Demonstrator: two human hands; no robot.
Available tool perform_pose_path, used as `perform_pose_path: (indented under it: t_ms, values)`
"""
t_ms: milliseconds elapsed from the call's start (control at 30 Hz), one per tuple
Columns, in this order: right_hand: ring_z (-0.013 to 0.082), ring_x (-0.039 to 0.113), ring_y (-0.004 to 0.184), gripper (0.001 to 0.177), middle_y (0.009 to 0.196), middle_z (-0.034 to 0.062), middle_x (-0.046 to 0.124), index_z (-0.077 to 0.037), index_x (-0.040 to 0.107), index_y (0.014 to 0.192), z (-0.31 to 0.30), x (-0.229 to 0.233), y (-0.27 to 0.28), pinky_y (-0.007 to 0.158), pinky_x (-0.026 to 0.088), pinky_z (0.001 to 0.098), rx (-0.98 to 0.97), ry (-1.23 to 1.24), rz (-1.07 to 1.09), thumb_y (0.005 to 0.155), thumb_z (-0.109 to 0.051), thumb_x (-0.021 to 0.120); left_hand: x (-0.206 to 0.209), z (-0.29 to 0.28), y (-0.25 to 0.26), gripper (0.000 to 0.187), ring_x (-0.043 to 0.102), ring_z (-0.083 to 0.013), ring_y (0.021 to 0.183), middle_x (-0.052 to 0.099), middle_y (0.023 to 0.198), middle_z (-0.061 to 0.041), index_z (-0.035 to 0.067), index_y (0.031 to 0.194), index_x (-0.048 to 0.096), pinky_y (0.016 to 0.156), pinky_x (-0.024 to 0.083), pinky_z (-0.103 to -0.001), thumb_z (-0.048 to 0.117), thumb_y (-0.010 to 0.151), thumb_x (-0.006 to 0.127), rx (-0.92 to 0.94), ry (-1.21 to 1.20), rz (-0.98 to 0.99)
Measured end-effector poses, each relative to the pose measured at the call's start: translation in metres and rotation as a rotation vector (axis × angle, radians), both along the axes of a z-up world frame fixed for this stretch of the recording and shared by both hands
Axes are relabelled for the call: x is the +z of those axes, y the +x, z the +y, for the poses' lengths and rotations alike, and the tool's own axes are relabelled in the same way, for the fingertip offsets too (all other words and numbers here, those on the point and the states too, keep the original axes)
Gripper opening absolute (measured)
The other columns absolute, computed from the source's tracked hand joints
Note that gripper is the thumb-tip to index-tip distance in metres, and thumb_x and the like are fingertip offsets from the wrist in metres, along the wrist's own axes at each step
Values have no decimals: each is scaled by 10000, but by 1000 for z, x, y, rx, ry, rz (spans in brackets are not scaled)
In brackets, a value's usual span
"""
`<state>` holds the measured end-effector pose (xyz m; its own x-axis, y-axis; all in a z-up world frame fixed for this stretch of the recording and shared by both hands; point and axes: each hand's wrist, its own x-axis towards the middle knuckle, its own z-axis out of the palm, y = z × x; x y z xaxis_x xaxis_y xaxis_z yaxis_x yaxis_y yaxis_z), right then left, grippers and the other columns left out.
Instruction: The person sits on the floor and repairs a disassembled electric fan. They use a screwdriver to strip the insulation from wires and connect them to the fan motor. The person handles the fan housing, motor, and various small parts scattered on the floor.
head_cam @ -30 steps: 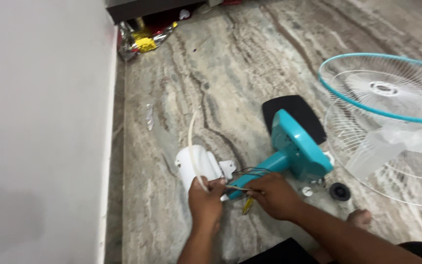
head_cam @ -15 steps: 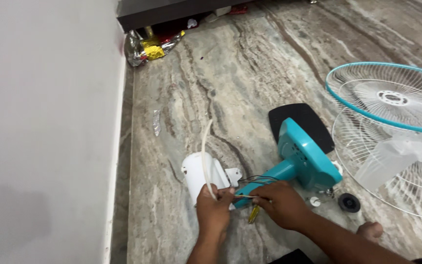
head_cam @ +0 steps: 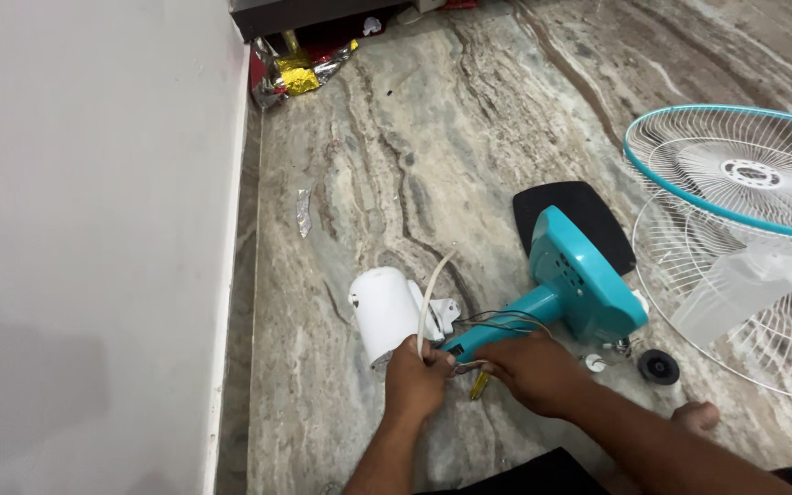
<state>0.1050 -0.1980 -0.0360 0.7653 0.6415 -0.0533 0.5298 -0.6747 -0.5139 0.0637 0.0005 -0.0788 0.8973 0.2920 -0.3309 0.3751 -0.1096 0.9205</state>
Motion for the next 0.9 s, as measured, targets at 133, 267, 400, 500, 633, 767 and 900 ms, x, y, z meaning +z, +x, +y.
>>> perform_pose_path:
  t_ms: [133, 267, 400, 500, 633, 767, 900]
  values:
    - [316, 685, 936, 229, 949, 74, 736, -193, 693, 1006, 1, -3, 1, 811, 517, 478, -59, -190, 124, 966, -391, 585, -8, 3, 2, 251, 651, -168, 663, 688, 731, -81, 35, 850, 562, 628, 520, -322, 187, 854, 763, -9, 117, 36]
    - [344, 675, 927, 204, 951, 93, 729, -179, 699, 970, -2, -15, 2, 782, 517, 497, -60, -93, 92, 942, -354, 597, -30, 11, 8, 339, 578, -186, 575, 621, 702, -68, 75, 814, 593, 559, 479, -347, 352, 987, 506, 101, -81, 47]
    - [356, 665, 966, 204, 979, 107, 725, -167, 699, 984, -7, -23, 4, 815, 516, 493, -97, -88, 127, 972, -342, 596, -51, 13, 11, 375, 498, -178, 549, 561, 672, -68, 48, 801, 560, 527, 427, -342, 295, 1009, 369, 200, -348, -61]
    - [344, 669, 974, 240, 995, 96, 731, -222, 710, 1126, -7, -19, 6, 818, 510, 490, -98, -28, 128, 922, -300, 612, -46, 16, 17, 354, 489, -153, 581, 549, 682, -44, 49, 831, 611, 543, 414, -324, 269, 1004, 394, 221, -386, -98]
    - [342, 672, 970, 213, 992, 97, 737, -191, 705, 1104, -8, -18, 6, 823, 515, 478, -113, -2, 136, 947, -283, 597, -20, 11, 9, 318, 524, -129, 640, 587, 751, -30, 91, 943, 719, 597, 423, -289, 254, 1015, 456, 205, -379, -94]
    - [292, 681, 839, 155, 877, 100, 726, -121, 685, 1019, -7, -28, 7, 752, 527, 422, -152, 129, 189, 960, -209, 573, 1, 9, 11, 257, 595, -121, 699, 665, 859, -25, 158, 1080, 716, 650, 473, -272, 244, 1031, 479, 163, -453, 21]
    - [184, 626, 678, 183, 767, 70, 673, -57, 653, 981, -5, -41, 10, 642, 531, 339, -233, 436, 458, 1003, -179, 519, -9, 4, 13, 218, 652, -132, 724, 738, 902, -44, 82, 1075, 612, 663, 503, -284, 226, 1033, 454, 203, -534, 21]
